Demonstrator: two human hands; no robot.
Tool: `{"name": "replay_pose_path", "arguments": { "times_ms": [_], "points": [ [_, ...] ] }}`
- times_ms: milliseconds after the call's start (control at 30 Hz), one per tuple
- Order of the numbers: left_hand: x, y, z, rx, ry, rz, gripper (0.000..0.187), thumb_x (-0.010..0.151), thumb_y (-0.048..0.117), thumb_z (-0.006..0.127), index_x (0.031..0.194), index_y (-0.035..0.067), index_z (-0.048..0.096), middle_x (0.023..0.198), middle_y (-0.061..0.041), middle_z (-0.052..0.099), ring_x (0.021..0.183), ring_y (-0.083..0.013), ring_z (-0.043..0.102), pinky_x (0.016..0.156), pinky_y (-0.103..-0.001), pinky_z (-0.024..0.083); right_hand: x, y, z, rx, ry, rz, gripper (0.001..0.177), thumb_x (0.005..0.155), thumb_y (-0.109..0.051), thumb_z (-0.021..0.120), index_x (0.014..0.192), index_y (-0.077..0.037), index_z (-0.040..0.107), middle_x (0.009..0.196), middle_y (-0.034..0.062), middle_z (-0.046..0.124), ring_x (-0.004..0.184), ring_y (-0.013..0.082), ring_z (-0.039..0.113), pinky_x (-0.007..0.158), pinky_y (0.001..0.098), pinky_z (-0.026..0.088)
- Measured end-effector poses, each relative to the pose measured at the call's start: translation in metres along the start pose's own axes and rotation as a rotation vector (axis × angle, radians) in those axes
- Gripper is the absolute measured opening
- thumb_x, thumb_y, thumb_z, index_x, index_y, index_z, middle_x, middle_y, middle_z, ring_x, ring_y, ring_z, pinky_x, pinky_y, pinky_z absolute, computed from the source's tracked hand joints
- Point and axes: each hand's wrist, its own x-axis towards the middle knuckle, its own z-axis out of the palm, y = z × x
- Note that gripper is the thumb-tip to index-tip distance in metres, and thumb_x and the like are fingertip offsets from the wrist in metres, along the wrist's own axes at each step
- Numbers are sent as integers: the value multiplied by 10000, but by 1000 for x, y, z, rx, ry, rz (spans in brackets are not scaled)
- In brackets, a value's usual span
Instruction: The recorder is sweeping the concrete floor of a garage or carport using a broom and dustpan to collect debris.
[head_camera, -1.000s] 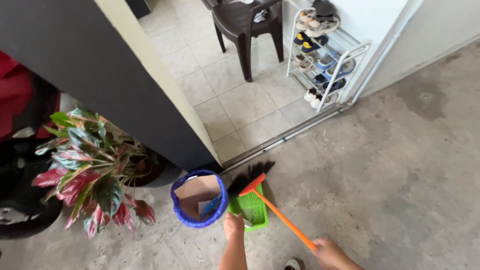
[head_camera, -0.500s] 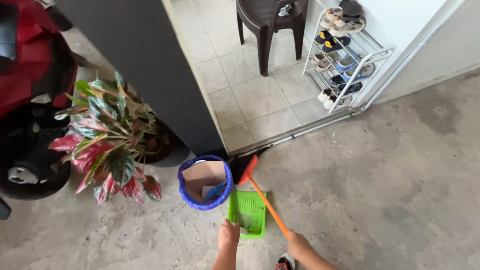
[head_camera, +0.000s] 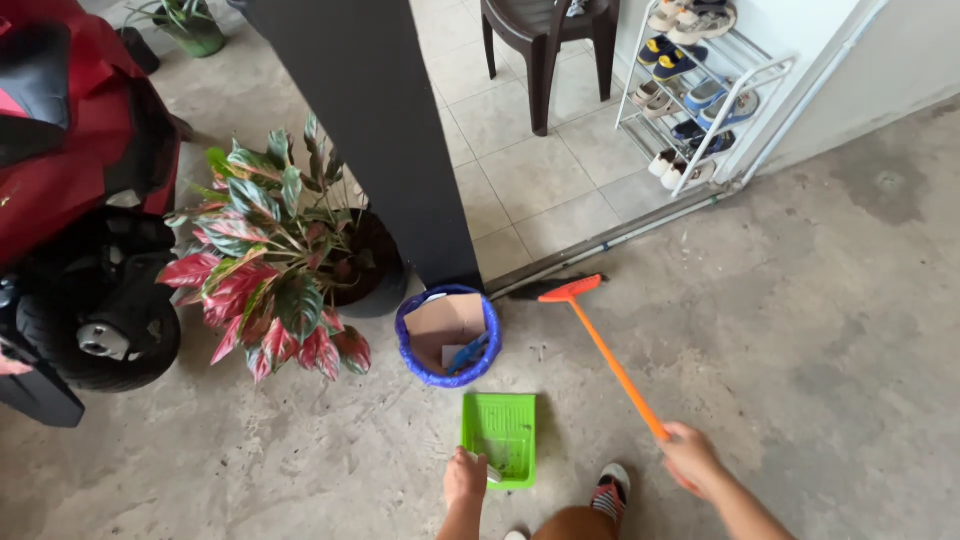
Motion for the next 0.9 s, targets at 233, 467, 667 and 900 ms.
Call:
{"name": "replay_pose_path", "arguments": {
  "times_ms": [233, 467, 667, 900],
  "points": [
    [4, -50, -9, 26, 47, -135, 448, 891, 421, 721, 1124, 47, 637, 1122, -232, 731, 1100, -403, 693, 969, -476, 561, -14, 135, 83, -411, -169, 162, 190, 953, -208, 613, 1123, -134, 656, 616, 104, 571, 456, 250, 510, 410, 407, 391],
    [18, -60, -16, 43, -10, -103, 455, 886, 368, 721, 1172, 39, 593, 1156, -236, 712, 1116, -408, 683, 976, -471, 561, 4, 253, -77, -293, -285, -100, 381, 854, -171, 814, 1226, -130, 741, 989, 68, 834, 960, 144, 776, 935, 314, 587],
    [3, -83, 0, 3, 27, -101, 442, 880, 320, 720, 1189, 34, 586, 1176, -253, 688, 1139, -418, 660, 991, -480, 542, -65, 103, -28, -195, -74, 38, 323, 920, -191, 723, 1241, -166, 696, 591, 86, 574, 449, 178, 510, 423, 354, 410],
    [-37, -88, 15, 11, 45, -88, 426, 867, 300, 722, 1185, 49, 590, 1181, -241, 694, 1141, -417, 662, 976, -479, 551, -111, 69, 29, -388, -301, 245, 324, 974, -168, 658, 1297, -194, 651, 608, 42, 583, 454, 142, 492, 401, 327, 386]
  ]
}}
